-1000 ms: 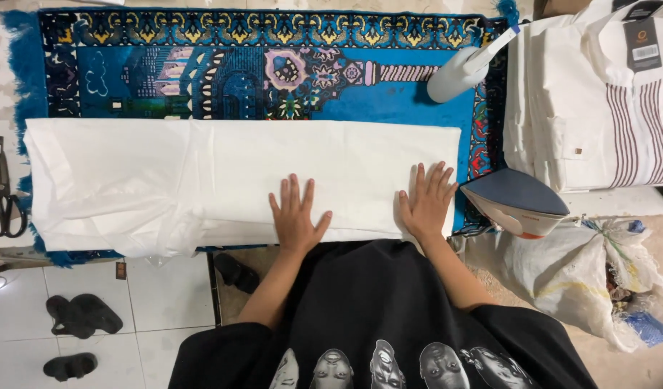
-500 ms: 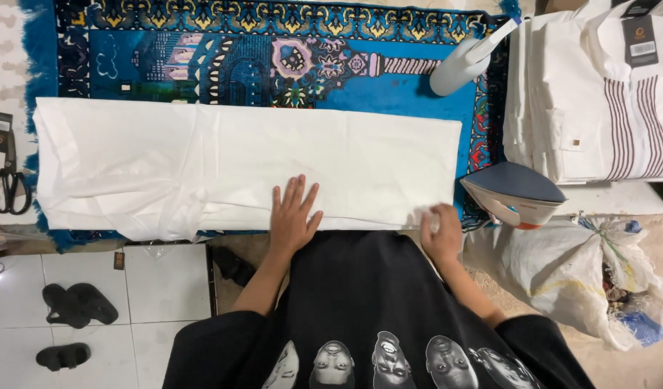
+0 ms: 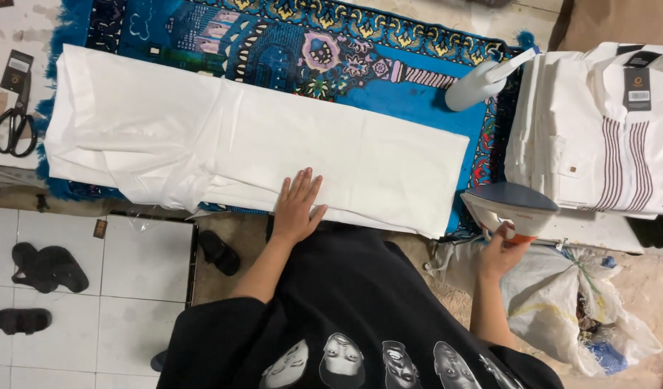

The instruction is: Folding and ironing a white shirt on a padded workspace using a spray bottle and a steam iron.

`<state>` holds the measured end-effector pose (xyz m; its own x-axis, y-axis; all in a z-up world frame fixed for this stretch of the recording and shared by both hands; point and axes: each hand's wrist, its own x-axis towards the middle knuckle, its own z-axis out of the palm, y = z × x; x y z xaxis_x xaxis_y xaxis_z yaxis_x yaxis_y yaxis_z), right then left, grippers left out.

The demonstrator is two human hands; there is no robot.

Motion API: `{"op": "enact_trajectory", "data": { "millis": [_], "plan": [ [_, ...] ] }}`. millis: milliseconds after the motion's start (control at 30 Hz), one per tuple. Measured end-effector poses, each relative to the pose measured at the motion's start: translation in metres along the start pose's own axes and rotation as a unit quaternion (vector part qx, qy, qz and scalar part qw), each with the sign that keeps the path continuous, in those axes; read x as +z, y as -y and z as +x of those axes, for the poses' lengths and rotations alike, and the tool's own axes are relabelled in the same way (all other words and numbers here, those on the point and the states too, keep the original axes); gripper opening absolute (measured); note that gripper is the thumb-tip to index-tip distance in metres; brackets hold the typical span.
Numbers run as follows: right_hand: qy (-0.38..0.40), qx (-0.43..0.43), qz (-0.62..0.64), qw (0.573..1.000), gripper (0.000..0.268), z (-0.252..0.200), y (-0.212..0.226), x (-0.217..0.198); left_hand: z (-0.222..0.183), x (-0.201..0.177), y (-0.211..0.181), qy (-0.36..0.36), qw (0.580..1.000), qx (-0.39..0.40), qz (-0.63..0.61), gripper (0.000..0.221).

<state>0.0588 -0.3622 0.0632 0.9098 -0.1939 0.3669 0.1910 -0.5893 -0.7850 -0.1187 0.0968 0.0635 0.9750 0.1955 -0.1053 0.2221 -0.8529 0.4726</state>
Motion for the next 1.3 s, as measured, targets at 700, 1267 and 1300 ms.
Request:
{"op": "enact_trajectory", "data": {
  "millis": [700,1267,1300],
  "plan": [
    [0.269,-0.105,-0.294,0.911,0.054,-0.047,0.232,0.199,0.063,-0.053,0.048,0.101,0.994,0.014,0.044,0.067],
    [0.283,-0.083,-0.268,0.917,0.059,-0.058,0.264,0.281,0.155,-0.084,0.127,0.057,0.996,0.043,0.053,0.066],
    [0.307,-0.087,-0.31,0.896,0.06,-0.065,0.28,0.293,0.158,-0.079,0.133,0.069,0.995,0.038,0.067,0.067]
  ]
}}
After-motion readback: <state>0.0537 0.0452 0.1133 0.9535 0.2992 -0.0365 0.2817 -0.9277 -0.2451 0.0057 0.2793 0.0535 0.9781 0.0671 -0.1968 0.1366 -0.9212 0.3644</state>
